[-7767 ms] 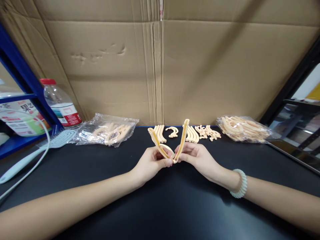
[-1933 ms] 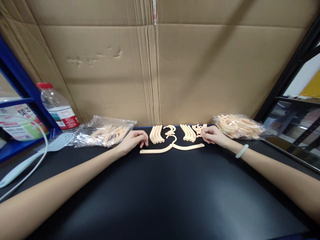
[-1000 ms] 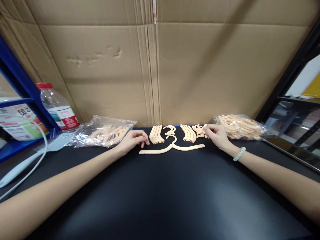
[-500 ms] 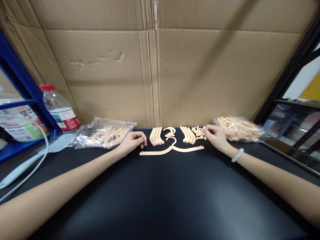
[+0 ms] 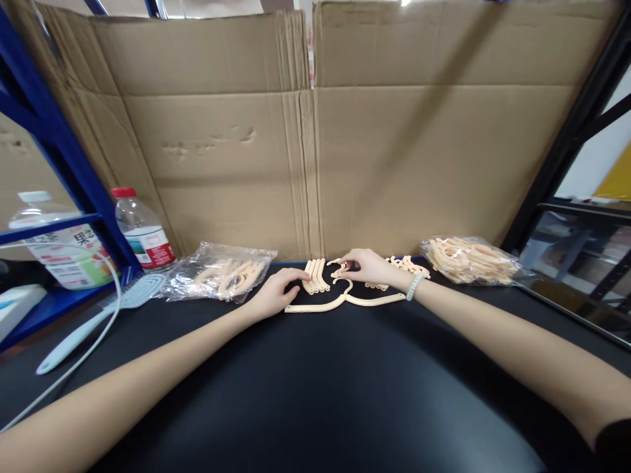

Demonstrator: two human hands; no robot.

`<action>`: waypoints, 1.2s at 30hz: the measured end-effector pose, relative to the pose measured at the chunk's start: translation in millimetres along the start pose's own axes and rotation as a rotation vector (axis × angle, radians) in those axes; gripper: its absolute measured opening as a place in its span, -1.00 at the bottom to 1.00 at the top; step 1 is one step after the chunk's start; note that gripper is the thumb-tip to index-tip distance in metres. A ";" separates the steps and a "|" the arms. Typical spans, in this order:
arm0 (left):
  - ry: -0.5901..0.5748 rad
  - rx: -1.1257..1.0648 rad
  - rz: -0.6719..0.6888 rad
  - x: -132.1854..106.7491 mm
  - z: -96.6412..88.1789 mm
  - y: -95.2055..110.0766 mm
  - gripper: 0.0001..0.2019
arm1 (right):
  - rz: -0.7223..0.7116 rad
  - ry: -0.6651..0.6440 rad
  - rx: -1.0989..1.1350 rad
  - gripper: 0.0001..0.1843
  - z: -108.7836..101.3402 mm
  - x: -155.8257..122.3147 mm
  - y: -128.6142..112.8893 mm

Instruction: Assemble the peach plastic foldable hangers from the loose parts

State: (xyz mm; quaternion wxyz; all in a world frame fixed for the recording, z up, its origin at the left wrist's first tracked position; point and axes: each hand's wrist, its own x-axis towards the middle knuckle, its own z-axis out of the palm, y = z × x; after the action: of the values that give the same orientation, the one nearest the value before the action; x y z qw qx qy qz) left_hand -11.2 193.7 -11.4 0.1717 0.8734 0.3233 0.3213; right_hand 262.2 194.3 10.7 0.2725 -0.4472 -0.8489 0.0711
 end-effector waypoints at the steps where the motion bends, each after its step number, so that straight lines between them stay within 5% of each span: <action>1: -0.007 0.012 0.018 -0.2 0.4 -0.5 -0.72 | 0.003 0.000 -0.006 -0.67 4.3 2.4 0.8; 11: -0.029 0.065 0.068 1.0 -1.2 -4.7 -0.81 | -0.020 0.079 0.058 -0.89 19.0 7.4 10.0; 23: -0.055 0.108 0.089 0.5 -0.8 -1.6 -0.77 | 0.266 0.535 0.501 -0.72 -9.8 -1.7 8.6; 30: 0.008 0.110 0.107 0.8 0.1 1.7 -0.81 | 0.382 0.473 0.857 -0.61 -29.4 -37.8 -18.1; 36: 0.121 0.067 0.145 -0.9 -9.8 28.7 -0.79 | 0.417 0.401 1.004 -0.61 -33.4 -62.2 -40.4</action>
State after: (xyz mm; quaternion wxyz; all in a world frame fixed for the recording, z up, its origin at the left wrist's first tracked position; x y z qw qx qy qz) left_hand -5.2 173.0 10.0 0.0989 0.8786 0.2797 0.3741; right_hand 278.7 116.8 28.6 0.5872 -0.4257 -0.5367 0.4312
